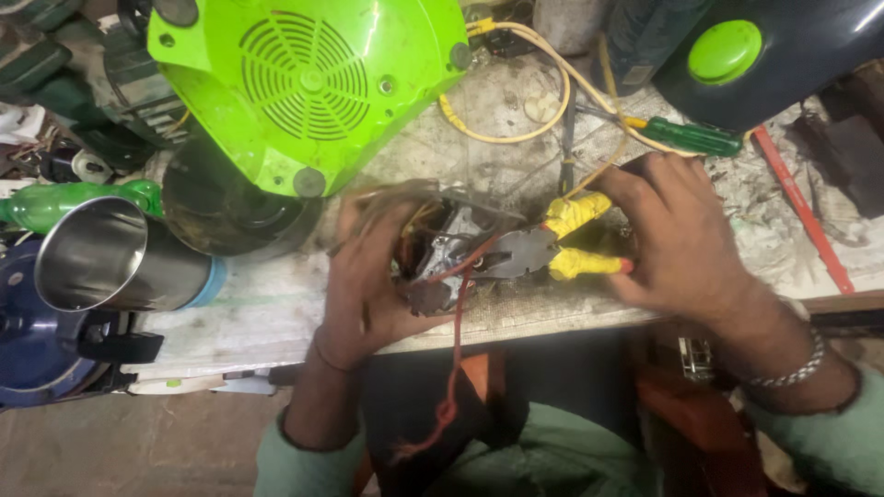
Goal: The person works on an electric motor at a cluttered workbench, holding the motor housing and armature and fitting the armature into the housing by hand. They use a screwdriver on the motor, adjust copper windings and wires, and tap the assembly with a hammer before handling the reassembled motor.
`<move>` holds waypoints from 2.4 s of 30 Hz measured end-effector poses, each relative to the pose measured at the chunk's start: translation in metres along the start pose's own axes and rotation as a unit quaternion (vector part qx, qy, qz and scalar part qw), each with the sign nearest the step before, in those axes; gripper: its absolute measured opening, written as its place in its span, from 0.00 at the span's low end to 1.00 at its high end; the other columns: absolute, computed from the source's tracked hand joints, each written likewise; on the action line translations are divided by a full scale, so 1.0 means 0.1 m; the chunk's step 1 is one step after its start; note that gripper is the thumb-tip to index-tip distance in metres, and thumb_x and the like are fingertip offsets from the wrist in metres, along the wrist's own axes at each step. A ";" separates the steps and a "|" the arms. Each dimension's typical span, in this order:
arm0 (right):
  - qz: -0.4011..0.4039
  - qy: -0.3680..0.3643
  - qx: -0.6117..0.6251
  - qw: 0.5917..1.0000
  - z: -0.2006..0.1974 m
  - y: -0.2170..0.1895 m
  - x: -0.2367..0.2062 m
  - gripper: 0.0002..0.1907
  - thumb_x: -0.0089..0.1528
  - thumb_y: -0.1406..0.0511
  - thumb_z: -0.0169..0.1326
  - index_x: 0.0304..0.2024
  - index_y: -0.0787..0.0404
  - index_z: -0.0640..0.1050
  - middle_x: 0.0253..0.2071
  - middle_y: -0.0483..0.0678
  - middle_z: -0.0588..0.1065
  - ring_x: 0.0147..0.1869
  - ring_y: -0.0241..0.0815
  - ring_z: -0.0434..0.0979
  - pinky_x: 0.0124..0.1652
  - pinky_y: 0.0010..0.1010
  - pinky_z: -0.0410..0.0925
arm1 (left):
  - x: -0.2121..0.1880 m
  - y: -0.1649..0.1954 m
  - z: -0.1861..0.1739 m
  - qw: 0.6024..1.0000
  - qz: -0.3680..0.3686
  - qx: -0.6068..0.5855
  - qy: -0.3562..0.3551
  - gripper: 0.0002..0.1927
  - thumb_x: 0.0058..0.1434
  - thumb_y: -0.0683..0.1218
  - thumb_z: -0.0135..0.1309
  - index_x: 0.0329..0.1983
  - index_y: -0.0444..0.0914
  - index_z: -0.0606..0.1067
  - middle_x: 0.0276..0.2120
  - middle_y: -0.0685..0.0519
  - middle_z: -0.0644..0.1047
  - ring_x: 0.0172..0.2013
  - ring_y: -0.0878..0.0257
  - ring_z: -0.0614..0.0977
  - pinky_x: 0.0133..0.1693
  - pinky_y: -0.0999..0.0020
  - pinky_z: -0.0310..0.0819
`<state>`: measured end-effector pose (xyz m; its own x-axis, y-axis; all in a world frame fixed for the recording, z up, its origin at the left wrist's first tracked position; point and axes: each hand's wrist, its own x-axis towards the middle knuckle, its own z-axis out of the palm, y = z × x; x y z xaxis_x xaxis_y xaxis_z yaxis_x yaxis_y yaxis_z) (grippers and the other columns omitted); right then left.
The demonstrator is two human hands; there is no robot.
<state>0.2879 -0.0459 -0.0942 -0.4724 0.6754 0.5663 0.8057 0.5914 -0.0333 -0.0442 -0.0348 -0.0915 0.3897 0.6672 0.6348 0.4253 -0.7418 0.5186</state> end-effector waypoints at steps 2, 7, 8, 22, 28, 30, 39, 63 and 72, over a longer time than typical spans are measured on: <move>-0.004 -0.020 -0.020 1.000 -0.02 0.10 0.04 0.34 0.48 0.54 0.58 0.54 0.64 0.73 0.37 0.52 0.65 0.40 0.49 0.67 0.42 0.44 0.62 | 0.02 0.03 -0.05 1.000 0.009 0.006 -0.008 0.45 0.48 0.62 0.72 0.63 0.35 0.71 0.59 0.45 0.78 0.61 0.49 0.79 0.68 0.52 0.64; 0.002 -0.034 -0.041 0.999 0.01 0.13 0.05 0.32 0.46 0.56 0.61 0.51 0.63 0.77 0.32 0.50 0.66 0.35 0.48 0.67 0.37 0.42 0.63 | 0.04 0.05 -0.02 1.000 0.020 0.017 0.008 0.47 0.44 0.60 0.74 0.62 0.33 0.71 0.57 0.44 0.78 0.59 0.47 0.80 0.67 0.50 0.62; 0.010 -0.030 -0.023 0.999 0.02 0.09 0.03 0.34 0.43 0.56 0.62 0.51 0.63 0.76 0.32 0.51 0.66 0.36 0.49 0.68 0.38 0.43 0.64 | 0.02 0.06 0.00 1.000 0.005 0.015 0.003 0.46 0.43 0.60 0.75 0.60 0.33 0.72 0.56 0.45 0.79 0.57 0.48 0.81 0.66 0.51 0.64; 0.080 0.018 0.042 0.996 -0.02 -0.24 -0.04 0.39 0.42 0.59 0.67 0.54 0.67 0.73 0.41 0.58 0.69 0.46 0.58 0.70 0.45 0.47 0.67 | -0.01 -0.02 0.03 1.000 -0.007 0.024 -0.012 0.49 0.40 0.62 0.74 0.62 0.34 0.70 0.54 0.45 0.79 0.55 0.49 0.81 0.66 0.49 0.62; 0.011 -0.002 0.056 0.998 -0.02 -0.25 -0.12 0.25 0.49 0.60 0.70 0.47 0.54 0.77 0.44 0.43 0.72 0.62 0.58 0.70 0.56 0.53 0.64 | 0.02 -0.02 0.04 0.998 -0.024 0.051 -0.016 0.51 0.36 0.59 0.76 0.62 0.35 0.69 0.55 0.45 0.79 0.57 0.50 0.80 0.69 0.48 0.58; 0.023 -0.057 0.031 0.998 -0.05 -0.23 -0.18 0.23 0.48 0.68 0.65 0.47 0.54 0.78 0.49 0.44 0.75 0.66 0.59 0.67 0.59 0.55 0.63 | 0.03 -0.01 0.05 0.998 -0.005 0.062 -0.005 0.52 0.36 0.58 0.78 0.63 0.35 0.69 0.56 0.44 0.78 0.59 0.49 0.79 0.69 0.48 0.58; 0.090 -0.099 -0.064 0.989 -0.29 0.01 -0.50 0.27 0.50 0.60 0.67 0.53 0.54 0.80 0.48 0.43 0.77 0.67 0.56 0.72 0.62 0.56 0.65 | 0.11 0.02 -0.01 0.992 -0.060 0.111 0.008 0.50 0.36 0.54 0.77 0.62 0.36 0.69 0.55 0.45 0.78 0.55 0.51 0.80 0.62 0.50 0.67; 0.302 0.068 0.613 0.727 0.14 -0.77 -0.14 0.39 0.55 0.67 0.64 0.66 0.67 0.62 0.59 0.51 0.69 0.65 0.43 0.68 0.63 0.34 0.65 | -0.32 0.37 1.47 0.592 -0.215 -0.752 0.196 0.38 0.55 0.50 0.71 0.66 0.37 0.68 0.56 0.52 0.76 0.58 0.57 0.77 0.63 0.54 0.72; 0.298 0.091 0.551 0.774 0.17 -0.79 -0.12 0.45 0.58 0.67 0.59 0.73 0.64 0.52 0.67 0.58 0.60 0.73 0.48 0.63 0.69 0.38 0.63 | -0.44 0.25 1.63 0.563 -0.227 -0.760 0.232 0.40 0.55 0.39 0.68 0.70 0.38 0.65 0.55 0.53 0.76 0.56 0.57 0.78 0.60 0.57 0.74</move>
<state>0.2240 -0.0935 -0.1123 0.0047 0.9591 0.2831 0.0206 0.2830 -0.9589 0.0823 -0.0717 -0.2002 0.1177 0.9836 0.1366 -0.9329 0.0623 0.3547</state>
